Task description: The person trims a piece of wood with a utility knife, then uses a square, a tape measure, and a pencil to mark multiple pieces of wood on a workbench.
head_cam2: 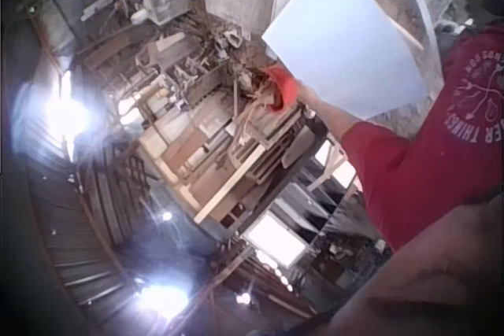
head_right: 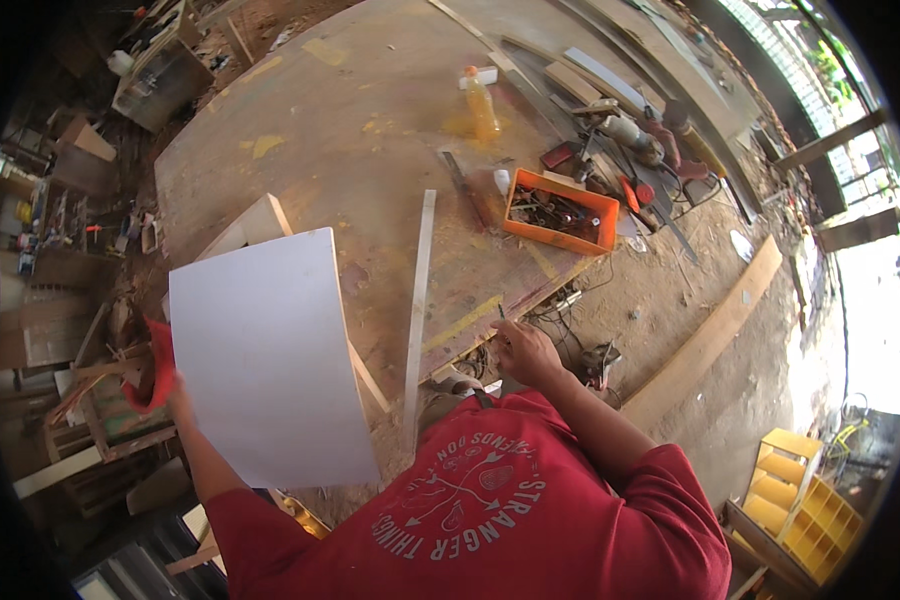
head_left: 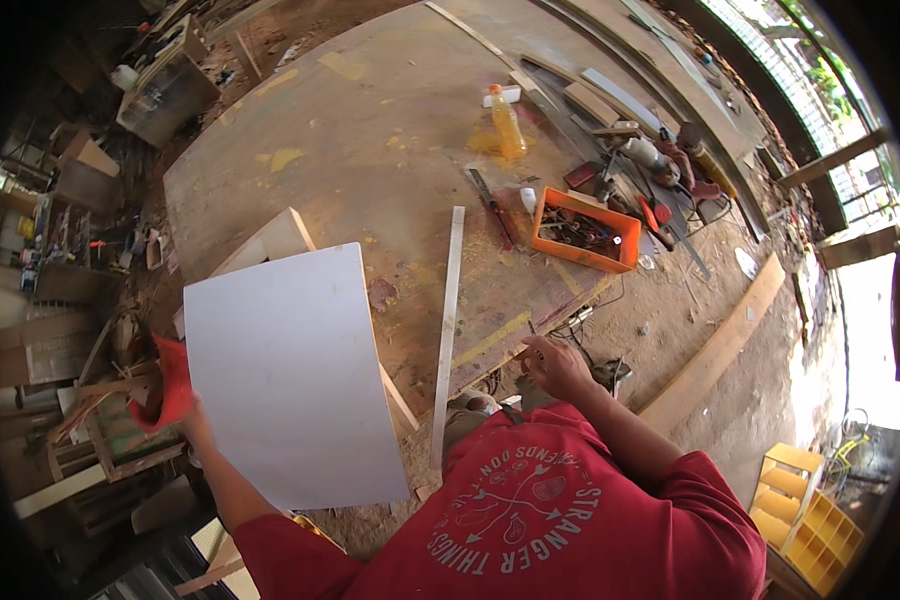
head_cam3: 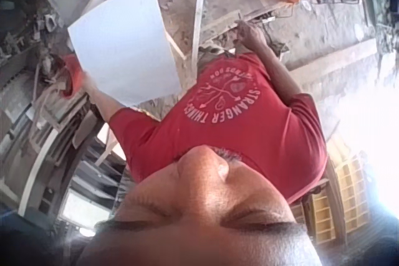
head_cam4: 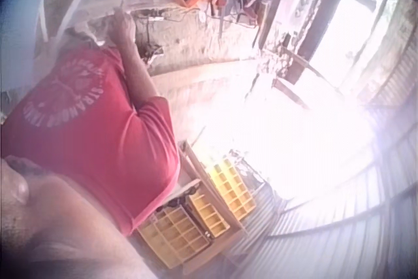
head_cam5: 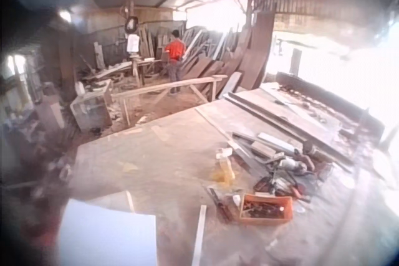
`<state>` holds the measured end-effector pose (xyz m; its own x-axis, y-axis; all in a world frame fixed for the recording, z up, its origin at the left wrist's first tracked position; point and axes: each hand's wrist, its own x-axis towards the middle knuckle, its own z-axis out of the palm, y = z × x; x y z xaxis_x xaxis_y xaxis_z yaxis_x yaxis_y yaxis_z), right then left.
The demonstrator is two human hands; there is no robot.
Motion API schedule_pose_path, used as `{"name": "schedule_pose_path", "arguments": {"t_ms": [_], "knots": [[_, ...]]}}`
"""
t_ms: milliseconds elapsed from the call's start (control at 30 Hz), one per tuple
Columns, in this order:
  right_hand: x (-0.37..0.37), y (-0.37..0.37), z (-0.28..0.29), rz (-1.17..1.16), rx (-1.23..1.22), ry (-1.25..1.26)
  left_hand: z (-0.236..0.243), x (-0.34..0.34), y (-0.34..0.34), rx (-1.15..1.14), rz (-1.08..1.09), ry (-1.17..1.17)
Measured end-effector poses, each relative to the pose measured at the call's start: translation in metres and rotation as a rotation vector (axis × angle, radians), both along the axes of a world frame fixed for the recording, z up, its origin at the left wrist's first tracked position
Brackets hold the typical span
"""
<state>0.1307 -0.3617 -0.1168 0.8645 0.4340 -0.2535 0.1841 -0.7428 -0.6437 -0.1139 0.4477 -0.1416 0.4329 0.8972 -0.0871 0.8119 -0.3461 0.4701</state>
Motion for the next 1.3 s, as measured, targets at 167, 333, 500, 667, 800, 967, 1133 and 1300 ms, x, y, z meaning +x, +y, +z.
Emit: {"name": "schedule_pose_path", "arguments": {"t_ms": [167,333,500,667,800,967,1133,1300], "knots": [[-0.023,-0.016,0.008,-0.093,-0.005,-0.096,-0.051,0.044,-0.059,0.061,-0.134,0.038],[-0.023,-0.013,0.015,-0.089,-0.016,-0.078,-0.049,0.038,-0.066,0.130,-0.016,0.157],[-0.012,-0.025,0.011,-0.146,0.018,-0.142,-0.038,0.092,-0.130,0.630,-0.183,-0.145],[0.016,-0.059,0.014,-0.297,0.108,-0.315,0.007,0.199,-0.445,-0.212,-0.786,-0.414],[0.067,-0.113,0.015,-0.534,-0.007,-0.392,-0.028,0.230,-0.561,-0.168,-0.754,-0.117],[0.150,-0.209,0.003,-0.800,0.049,-0.409,-0.056,0.251,-0.586,-0.051,-0.659,0.033],[0.217,-0.268,-0.008,-0.840,0.013,-0.376,-0.004,0.255,-0.612,-0.310,-0.517,-0.184],[0.262,-0.273,-0.009,-0.824,0.065,-0.202,0.123,0.258,-0.633,-0.416,-0.434,-0.242]]}}
